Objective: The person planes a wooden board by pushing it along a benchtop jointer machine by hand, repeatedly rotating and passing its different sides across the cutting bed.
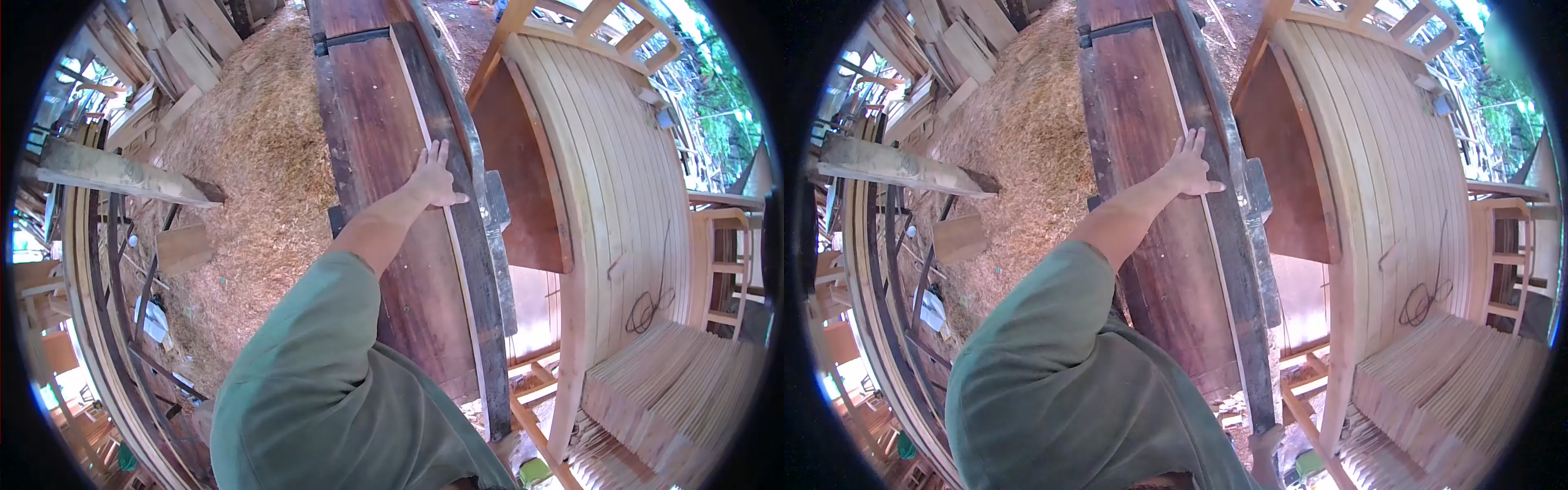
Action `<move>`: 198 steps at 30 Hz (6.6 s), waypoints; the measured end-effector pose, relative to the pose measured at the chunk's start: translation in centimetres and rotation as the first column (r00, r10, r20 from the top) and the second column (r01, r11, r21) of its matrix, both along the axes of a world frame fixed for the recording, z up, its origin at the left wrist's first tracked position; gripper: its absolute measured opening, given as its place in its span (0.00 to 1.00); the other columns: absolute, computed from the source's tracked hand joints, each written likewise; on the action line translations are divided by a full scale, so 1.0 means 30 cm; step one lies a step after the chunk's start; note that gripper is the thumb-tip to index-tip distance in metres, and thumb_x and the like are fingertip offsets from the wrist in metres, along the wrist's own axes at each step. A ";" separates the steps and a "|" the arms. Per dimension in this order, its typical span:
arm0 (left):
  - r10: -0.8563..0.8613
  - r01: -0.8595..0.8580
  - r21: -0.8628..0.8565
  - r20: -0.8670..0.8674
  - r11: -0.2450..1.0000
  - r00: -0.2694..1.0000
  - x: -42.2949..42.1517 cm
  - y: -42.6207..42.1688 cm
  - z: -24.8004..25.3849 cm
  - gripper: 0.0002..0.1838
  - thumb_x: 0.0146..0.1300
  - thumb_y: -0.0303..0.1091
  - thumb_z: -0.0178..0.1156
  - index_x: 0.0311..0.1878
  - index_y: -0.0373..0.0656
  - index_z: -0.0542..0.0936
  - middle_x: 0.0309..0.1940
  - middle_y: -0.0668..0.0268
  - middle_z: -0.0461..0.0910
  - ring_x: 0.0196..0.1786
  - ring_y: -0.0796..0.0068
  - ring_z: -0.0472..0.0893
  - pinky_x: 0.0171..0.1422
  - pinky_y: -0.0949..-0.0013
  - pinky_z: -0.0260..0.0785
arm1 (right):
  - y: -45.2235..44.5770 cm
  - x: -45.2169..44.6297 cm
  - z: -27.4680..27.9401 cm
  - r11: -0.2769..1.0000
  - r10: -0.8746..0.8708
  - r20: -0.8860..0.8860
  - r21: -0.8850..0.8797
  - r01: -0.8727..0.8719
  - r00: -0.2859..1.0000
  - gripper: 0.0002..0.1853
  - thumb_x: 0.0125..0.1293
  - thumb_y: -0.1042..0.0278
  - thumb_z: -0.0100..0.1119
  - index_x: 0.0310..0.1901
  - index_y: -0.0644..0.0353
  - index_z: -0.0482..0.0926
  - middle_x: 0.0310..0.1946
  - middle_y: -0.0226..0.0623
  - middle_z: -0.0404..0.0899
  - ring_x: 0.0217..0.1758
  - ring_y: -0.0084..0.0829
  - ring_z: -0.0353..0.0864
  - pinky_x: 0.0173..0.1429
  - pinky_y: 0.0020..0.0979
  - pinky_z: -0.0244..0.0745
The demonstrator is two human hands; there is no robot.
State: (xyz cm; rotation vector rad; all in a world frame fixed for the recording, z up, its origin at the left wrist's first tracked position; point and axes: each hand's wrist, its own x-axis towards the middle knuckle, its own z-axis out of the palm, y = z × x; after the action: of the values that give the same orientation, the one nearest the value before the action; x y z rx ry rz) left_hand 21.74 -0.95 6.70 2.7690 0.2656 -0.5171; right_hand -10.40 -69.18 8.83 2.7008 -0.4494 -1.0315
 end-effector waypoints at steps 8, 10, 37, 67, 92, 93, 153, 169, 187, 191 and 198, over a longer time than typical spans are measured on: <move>0.002 -0.001 -0.021 0.049 1.000 0.999 0.010 0.025 -0.009 0.45 0.66 0.74 0.54 0.58 0.35 0.87 0.84 0.36 0.35 0.86 0.35 0.37 0.87 0.41 0.33 | 0.008 -0.020 0.039 0.999 0.025 0.011 0.040 -0.026 1.000 0.38 0.45 0.71 0.69 0.59 0.69 0.63 0.61 0.56 0.67 0.70 0.61 0.64 0.73 0.68 0.60; 0.005 -0.003 -0.026 0.049 1.000 0.999 0.022 0.035 -0.012 0.45 0.66 0.74 0.54 0.57 0.35 0.87 0.84 0.36 0.36 0.86 0.35 0.37 0.87 0.41 0.33 | 0.017 -0.016 0.035 0.999 0.019 0.005 0.042 -0.019 1.000 0.39 0.44 0.70 0.70 0.59 0.69 0.63 0.61 0.56 0.67 0.70 0.61 0.64 0.74 0.68 0.60; 0.040 -0.040 -0.008 -0.010 0.999 0.999 0.093 0.123 0.007 0.45 0.64 0.71 0.60 0.65 0.37 0.83 0.85 0.40 0.37 0.86 0.38 0.37 0.88 0.41 0.34 | 0.126 0.070 0.041 0.999 -0.050 -0.028 0.020 0.051 0.998 0.42 0.42 0.69 0.74 0.61 0.66 0.64 0.62 0.54 0.68 0.70 0.59 0.65 0.74 0.66 0.60; 0.073 -0.073 -0.030 0.001 0.997 0.997 0.193 0.262 -0.029 0.42 0.61 0.69 0.64 0.65 0.42 0.83 0.86 0.43 0.37 0.87 0.39 0.37 0.88 0.43 0.33 | 0.069 0.064 -0.110 0.988 0.144 0.034 0.059 -0.146 0.989 0.43 0.37 0.67 0.77 0.57 0.69 0.65 0.55 0.57 0.70 0.64 0.61 0.68 0.72 0.58 0.65; 0.064 -0.063 -0.009 0.069 0.998 0.996 0.328 0.492 -0.056 0.46 0.63 0.72 0.60 0.65 0.36 0.82 0.85 0.40 0.38 0.86 0.37 0.39 0.88 0.42 0.34 | 0.492 0.280 0.031 0.982 0.137 0.080 0.116 -0.146 0.987 0.40 0.36 0.69 0.75 0.55 0.70 0.68 0.52 0.60 0.73 0.61 0.63 0.72 0.68 0.56 0.68; 0.063 -0.063 0.002 0.067 0.998 0.996 0.336 0.500 -0.057 0.45 0.63 0.72 0.60 0.64 0.36 0.83 0.85 0.40 0.38 0.86 0.37 0.39 0.88 0.42 0.34 | 0.504 0.289 0.036 0.980 0.116 0.087 0.150 -0.128 0.989 0.41 0.35 0.71 0.74 0.56 0.70 0.68 0.52 0.61 0.73 0.59 0.62 0.72 0.66 0.56 0.68; 0.098 -0.102 0.076 0.046 0.992 0.994 0.636 0.935 -0.090 0.47 0.60 0.71 0.64 0.75 0.48 0.74 0.86 0.46 0.38 0.87 0.42 0.38 0.88 0.45 0.30 | 0.950 0.560 -0.025 0.994 0.089 0.086 0.058 -0.094 0.992 0.51 0.35 0.70 0.84 0.66 0.65 0.68 0.60 0.53 0.72 0.68 0.56 0.70 0.74 0.51 0.66; 0.092 -0.096 0.056 0.072 0.994 0.993 0.717 1.064 -0.109 0.46 0.60 0.71 0.64 0.74 0.49 0.76 0.86 0.44 0.39 0.87 0.40 0.38 0.88 0.44 0.31 | 1.069 0.640 -0.028 0.979 0.109 0.087 0.165 -0.122 0.990 0.40 0.39 0.71 0.67 0.59 0.72 0.65 0.53 0.64 0.69 0.63 0.68 0.68 0.73 0.59 0.61; 0.076 -0.087 0.129 0.088 0.988 0.993 0.803 1.174 -0.138 0.47 0.61 0.72 0.63 0.77 0.53 0.72 0.86 0.45 0.38 0.87 0.40 0.38 0.88 0.43 0.31 | 1.180 0.707 -0.059 0.991 0.128 0.082 0.031 -0.131 0.988 0.49 0.33 0.68 0.86 0.60 0.69 0.69 0.57 0.54 0.75 0.64 0.58 0.73 0.69 0.55 0.70; 0.087 -0.096 0.095 0.099 0.991 0.991 0.806 1.201 -0.118 0.47 0.60 0.72 0.63 0.77 0.53 0.72 0.86 0.45 0.39 0.87 0.40 0.38 0.88 0.42 0.31 | 1.224 0.726 -0.047 0.991 0.124 0.077 0.030 -0.127 0.989 0.48 0.33 0.68 0.87 0.59 0.69 0.69 0.56 0.54 0.75 0.63 0.58 0.73 0.68 0.55 0.70; 0.111 -0.128 0.113 0.145 0.985 0.983 0.837 1.238 -0.136 0.47 0.60 0.72 0.64 0.77 0.52 0.73 0.86 0.46 0.40 0.87 0.40 0.40 0.87 0.41 0.30 | 1.265 0.755 -0.042 0.989 0.113 0.077 0.085 -0.120 0.991 0.38 0.38 0.75 0.70 0.56 0.71 0.68 0.55 0.57 0.71 0.62 0.61 0.71 0.69 0.57 0.67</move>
State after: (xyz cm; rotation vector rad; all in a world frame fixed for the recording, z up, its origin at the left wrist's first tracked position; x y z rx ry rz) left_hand 46.86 36.18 2.61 2.8675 0.4422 -0.2861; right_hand 12.26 -31.22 7.57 2.8124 -0.2596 -0.9462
